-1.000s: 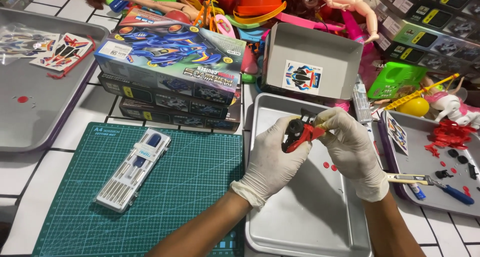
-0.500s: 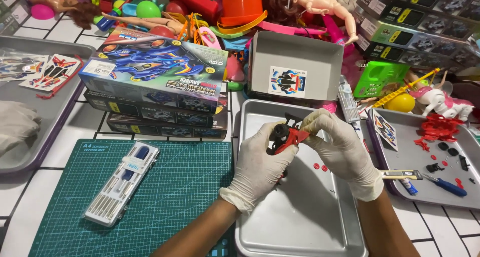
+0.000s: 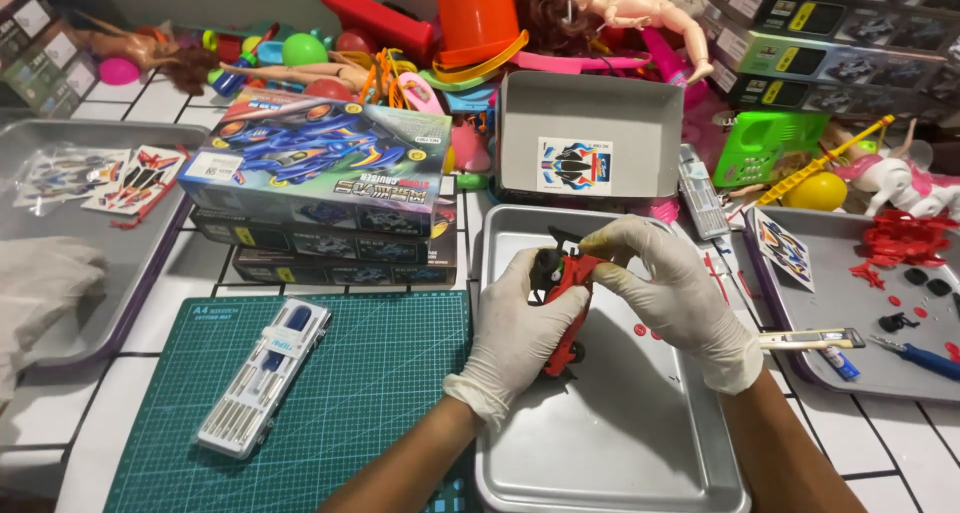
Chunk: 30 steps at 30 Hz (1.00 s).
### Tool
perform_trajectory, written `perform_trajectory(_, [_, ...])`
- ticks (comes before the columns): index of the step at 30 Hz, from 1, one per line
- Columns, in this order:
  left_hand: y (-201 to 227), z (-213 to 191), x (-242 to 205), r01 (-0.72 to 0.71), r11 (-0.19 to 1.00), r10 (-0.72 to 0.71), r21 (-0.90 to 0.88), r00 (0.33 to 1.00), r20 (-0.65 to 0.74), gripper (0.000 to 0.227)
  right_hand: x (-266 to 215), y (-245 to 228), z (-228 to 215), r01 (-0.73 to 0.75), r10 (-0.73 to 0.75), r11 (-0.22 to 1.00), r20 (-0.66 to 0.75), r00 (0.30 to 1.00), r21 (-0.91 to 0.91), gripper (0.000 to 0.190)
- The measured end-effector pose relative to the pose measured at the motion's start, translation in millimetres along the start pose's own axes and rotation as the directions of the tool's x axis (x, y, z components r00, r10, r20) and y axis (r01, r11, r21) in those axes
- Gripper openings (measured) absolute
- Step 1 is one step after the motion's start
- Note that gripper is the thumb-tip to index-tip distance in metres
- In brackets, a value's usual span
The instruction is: The person assembles a red toy car by attaching black wheels and a black chassis to the red body. They then use a screwdriver to tighten screws on the assembled toy.
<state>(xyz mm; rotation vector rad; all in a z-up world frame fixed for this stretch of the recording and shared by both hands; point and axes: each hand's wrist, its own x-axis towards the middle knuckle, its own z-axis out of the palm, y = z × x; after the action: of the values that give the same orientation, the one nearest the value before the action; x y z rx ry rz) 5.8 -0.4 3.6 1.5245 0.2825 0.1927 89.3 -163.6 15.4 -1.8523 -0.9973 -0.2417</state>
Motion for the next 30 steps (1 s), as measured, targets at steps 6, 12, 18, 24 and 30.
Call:
perform_trajectory(6, [15.8,4.0,-10.2,0.106,0.976,-0.086,-0.188,0.990,0.111,0.039,2.6,-6.6,-12.8,0.024,-0.026,0.998,-0.021,0.999,-0.059,0.011])
perform_trajectory(12, [7.4,2.2,-2.2,0.277,0.890,-0.183,-0.362,0.944,0.273,0.036,-4.3,22.0,-9.7,-0.018,0.015,0.995,-0.038,0.999,-0.095,0.010])
perform_trajectory(18, [8.0,4.7,-5.5,0.322,0.883,-0.200,-0.342,0.917,0.346,0.040,-4.8,16.9,-9.7,-0.041,0.037,0.995,-0.049,0.998,-0.089,0.008])
perform_trajectory(24, [9.6,2.3,-6.0,0.312,0.918,-0.227,-0.245,0.920,0.320,0.038,-1.6,10.2,-4.5,-0.009,0.005,0.997,-0.047,0.999,-0.080,0.005])
perform_trajectory(30, [-9.4,5.0,1.8,0.262,0.933,-0.179,-0.247,0.932,0.314,0.036,0.1,3.5,-15.0,0.009,0.004,0.989,0.091,0.996,-0.150,0.009])
